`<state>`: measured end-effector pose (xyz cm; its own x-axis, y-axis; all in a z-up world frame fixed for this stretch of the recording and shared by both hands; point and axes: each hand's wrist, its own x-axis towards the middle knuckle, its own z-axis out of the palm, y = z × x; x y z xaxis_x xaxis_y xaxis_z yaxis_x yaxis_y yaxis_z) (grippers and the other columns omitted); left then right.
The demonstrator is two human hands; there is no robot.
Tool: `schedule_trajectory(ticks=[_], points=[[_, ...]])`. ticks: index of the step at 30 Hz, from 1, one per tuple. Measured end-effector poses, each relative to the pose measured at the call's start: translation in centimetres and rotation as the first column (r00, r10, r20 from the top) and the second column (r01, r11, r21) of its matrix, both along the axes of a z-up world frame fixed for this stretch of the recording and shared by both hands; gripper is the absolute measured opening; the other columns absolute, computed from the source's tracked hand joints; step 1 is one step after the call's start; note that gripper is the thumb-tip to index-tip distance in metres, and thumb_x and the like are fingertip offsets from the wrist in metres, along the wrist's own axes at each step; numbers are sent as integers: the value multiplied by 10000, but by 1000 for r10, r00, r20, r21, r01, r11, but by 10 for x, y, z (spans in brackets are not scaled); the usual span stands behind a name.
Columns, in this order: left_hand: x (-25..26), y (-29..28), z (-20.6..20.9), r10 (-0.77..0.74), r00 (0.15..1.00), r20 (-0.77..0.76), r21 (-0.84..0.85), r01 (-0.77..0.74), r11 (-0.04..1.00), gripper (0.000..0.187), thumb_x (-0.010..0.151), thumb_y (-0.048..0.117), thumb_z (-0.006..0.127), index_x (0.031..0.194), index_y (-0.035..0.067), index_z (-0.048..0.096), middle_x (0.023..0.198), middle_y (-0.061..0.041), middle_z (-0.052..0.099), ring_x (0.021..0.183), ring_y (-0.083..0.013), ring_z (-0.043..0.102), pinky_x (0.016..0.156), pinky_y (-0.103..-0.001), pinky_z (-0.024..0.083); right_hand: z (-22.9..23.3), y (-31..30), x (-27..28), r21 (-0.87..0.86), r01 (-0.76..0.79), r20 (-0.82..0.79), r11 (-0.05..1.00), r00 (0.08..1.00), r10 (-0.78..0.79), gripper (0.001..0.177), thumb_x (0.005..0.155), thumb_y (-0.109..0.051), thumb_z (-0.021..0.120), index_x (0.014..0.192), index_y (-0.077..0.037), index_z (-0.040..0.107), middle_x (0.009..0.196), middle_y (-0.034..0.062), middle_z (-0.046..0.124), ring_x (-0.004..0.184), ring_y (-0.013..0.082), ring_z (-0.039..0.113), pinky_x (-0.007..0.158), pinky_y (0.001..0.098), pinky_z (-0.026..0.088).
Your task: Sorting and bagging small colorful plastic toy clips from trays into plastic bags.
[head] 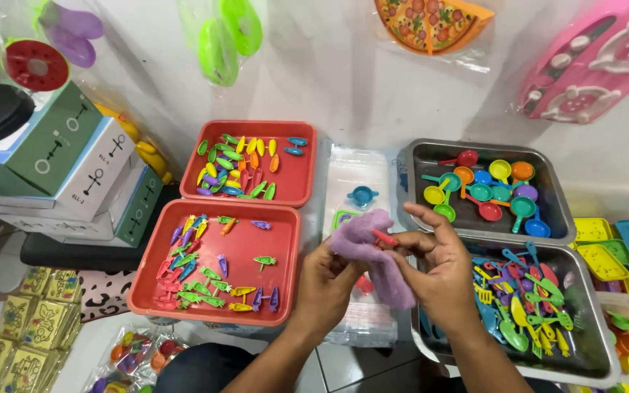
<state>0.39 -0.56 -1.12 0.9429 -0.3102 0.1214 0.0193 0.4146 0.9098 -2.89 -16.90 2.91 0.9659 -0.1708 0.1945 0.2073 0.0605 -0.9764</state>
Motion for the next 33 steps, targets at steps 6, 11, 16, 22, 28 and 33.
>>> schedule_trajectory(ticks=[6, 11, 16, 22, 28, 33], points=[[3, 6, 1, -28, 999, -36, -42, 26, 999, 273, 899, -133, 639, 1145, -29, 694, 1023, -109, 763, 892, -121, 705, 775, -232, 584, 2, 6, 1, 5, 55, -59, 998, 997, -55, 598, 828, 64, 726, 1395, 17, 541, 956, 121, 753, 858, 164, 708, 841, 283, 550], [3, 6, 2, -39, 998, -49, -71, 36, 997, 282, 902, -96, 674, 1173, -20, 696, 1071, -126, 769, 947, -155, 729, 834, -255, 610, -4, 2, 3, 82, 0, -60, 997, 998, 5, 400, 842, 52, 724, 1236, 31, 656, 964, 135, 744, 847, 161, 691, 819, 274, 569], [6, 14, 7, -93, 995, -25, -46, 92, 995, 286, 949, 8, 651, 1234, -18, 666, 1132, -155, 757, 1012, -198, 731, 889, -312, 618, -3, -2, 1, 47, 48, -86, 998, 995, -44, 227, 885, -9, 707, 1101, 47, 746, 913, 135, 753, 810, 164, 673, 790, 293, 581], [16, 26, 30, 33, 989, -146, 146, -11, 989, 259, 960, 155, 613, 1152, 5, 701, 1018, -144, 772, 912, -202, 727, 808, -328, 600, 4, -24, 2, -106, 100, -93, 989, 990, -110, 255, 830, 37, 737, 1081, 45, 782, 925, 150, 807, 781, 197, 732, 769, 299, 605], [11, 25, 29, -107, 982, -158, 172, 134, 976, 302, 975, 52, 522, 1200, -26, 708, 959, -100, 742, 747, -91, 624, 664, -223, 520, 24, -23, 0, -493, -42, 62, 869, 995, 83, 236, 812, -83, 767, 1039, -56, 823, 939, 68, 818, 787, 148, 724, 742, 272, 566], [4, 24, 36, -192, 981, 39, 177, 183, 967, 274, 914, -3, 681, 1186, -16, 702, 1041, -136, 780, 876, -144, 736, 787, -245, 609, 23, -21, -2, -383, -69, 9, 921, 997, 79, 276, 797, -3, 758, 1069, 20, 801, 900, 103, 815, 741, 152, 740, 698, 260, 596]])
